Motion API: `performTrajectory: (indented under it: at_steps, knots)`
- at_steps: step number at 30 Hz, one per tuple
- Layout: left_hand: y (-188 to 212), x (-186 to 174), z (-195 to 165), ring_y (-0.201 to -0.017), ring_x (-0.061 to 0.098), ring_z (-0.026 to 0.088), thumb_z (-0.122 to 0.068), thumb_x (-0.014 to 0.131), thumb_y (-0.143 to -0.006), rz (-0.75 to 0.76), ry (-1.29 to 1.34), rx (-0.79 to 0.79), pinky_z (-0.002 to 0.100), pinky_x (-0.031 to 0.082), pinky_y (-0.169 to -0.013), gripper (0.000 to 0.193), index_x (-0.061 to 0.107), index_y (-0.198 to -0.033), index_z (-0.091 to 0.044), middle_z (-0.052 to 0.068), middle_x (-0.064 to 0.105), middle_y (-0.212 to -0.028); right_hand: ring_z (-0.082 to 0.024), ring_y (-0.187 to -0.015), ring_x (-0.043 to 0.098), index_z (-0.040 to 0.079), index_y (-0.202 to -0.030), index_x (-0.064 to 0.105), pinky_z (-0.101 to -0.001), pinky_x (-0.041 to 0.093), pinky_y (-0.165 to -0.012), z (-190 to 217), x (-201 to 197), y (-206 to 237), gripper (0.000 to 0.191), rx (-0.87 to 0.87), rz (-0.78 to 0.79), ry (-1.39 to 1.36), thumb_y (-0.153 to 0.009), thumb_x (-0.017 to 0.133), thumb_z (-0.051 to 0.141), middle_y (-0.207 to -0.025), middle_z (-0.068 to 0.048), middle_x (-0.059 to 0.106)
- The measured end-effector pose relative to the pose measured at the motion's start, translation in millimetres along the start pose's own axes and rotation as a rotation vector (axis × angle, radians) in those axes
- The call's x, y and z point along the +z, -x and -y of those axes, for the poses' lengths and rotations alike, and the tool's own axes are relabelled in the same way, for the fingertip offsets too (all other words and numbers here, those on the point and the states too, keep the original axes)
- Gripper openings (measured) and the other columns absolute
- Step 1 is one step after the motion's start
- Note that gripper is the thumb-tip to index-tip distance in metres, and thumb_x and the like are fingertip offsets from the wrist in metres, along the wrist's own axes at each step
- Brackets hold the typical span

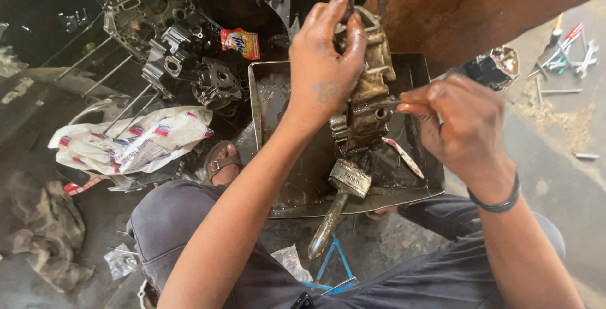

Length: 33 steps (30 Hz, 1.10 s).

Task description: The person scrubs a disassembled engine casing with a wire brush and a toothbrush, repeatedly turning the part to clean multiple sides and crevices. The person works over a metal tray to collect debris and oil.

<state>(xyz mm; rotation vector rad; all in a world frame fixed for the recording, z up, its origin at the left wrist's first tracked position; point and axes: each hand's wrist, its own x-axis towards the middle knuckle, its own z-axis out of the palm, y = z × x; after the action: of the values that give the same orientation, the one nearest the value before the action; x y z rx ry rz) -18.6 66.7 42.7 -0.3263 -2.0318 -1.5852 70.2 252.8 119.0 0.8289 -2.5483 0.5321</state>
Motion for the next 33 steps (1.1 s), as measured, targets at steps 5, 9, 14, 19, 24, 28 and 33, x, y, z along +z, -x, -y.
performTrajectory:
  at_steps: [5,9,14,19,24,28,33]
  knots:
    - [1,-4,-1,-0.097,0.073,0.029,-0.013,0.066,-0.101,-0.038,0.008,-0.013,0.038,0.059,-0.088,0.044,0.058,-0.144,-0.012,0.013,0.069,-0.111,-0.026,-0.078,0.069,0.0,-0.087,0.059,-0.0347,0.056,-0.068,3,13,-6,0.016,-0.119,-0.043,0.001,-0.078,0.063,-0.013,-0.089,-0.012,0.072]
    - [2,-7,0,-0.096,0.073,0.029,-0.013,0.065,-0.101,-0.013,0.039,-0.055,0.038,0.059,-0.088,0.045,0.058,-0.145,-0.014,0.012,0.069,-0.111,-0.026,-0.074,0.067,-0.001,-0.09,0.063,-0.0364,0.053,-0.062,-1,15,-5,0.017,-0.226,-0.012,0.099,-0.076,0.067,-0.01,-0.087,-0.01,0.073]
    - [2,-10,2,-0.096,0.073,0.029,-0.014,0.065,-0.102,-0.005,0.037,-0.05,0.037,0.059,-0.086,0.045,0.057,-0.147,-0.014,0.012,0.068,-0.112,-0.027,-0.083,0.068,0.004,-0.098,0.065,-0.0366,0.052,-0.066,-2,18,-2,0.016,-0.231,0.007,0.2,-0.085,0.072,-0.001,-0.093,-0.009,0.072]
    - [1,-10,3,-0.092,0.073,0.028,-0.015,0.065,-0.102,-0.019,0.039,-0.072,0.036,0.059,-0.084,0.045,0.057,-0.147,-0.014,0.011,0.068,-0.111,-0.027,-0.081,0.069,0.006,-0.095,0.064,-0.0384,0.053,-0.069,-5,18,-8,0.011,-0.28,0.014,0.245,-0.091,0.071,-0.001,-0.091,-0.01,0.072]
    - [3,-12,4,-0.089,0.072,0.027,-0.015,0.065,-0.101,0.006,0.034,-0.078,0.038,0.058,-0.082,0.047,0.056,-0.148,-0.013,0.011,0.068,-0.107,-0.027,-0.073,0.065,0.002,-0.086,0.06,-0.0374,0.05,-0.063,-9,9,-8,0.017,-0.23,-0.024,0.263,-0.091,0.074,-0.008,-0.085,-0.011,0.071]
    - [2,-12,5,-0.085,0.072,0.026,-0.016,0.067,-0.1,0.002,0.018,-0.071,0.04,0.058,-0.082,0.049,0.056,-0.147,-0.012,0.011,0.068,-0.108,-0.029,-0.077,0.066,0.001,-0.092,0.059,-0.0361,0.052,-0.065,-5,11,2,0.018,-0.164,-0.095,0.17,-0.093,0.073,-0.011,-0.09,-0.012,0.07]
    - [3,-10,8,-0.087,0.072,0.025,-0.015,0.066,-0.101,-0.02,0.029,-0.026,0.036,0.059,-0.079,0.049,0.054,-0.149,-0.012,0.011,0.067,-0.112,-0.028,-0.077,0.066,0.001,-0.092,0.061,-0.0361,0.051,-0.063,2,15,1,0.016,-0.177,-0.023,0.161,-0.085,0.068,-0.012,-0.088,-0.012,0.071]
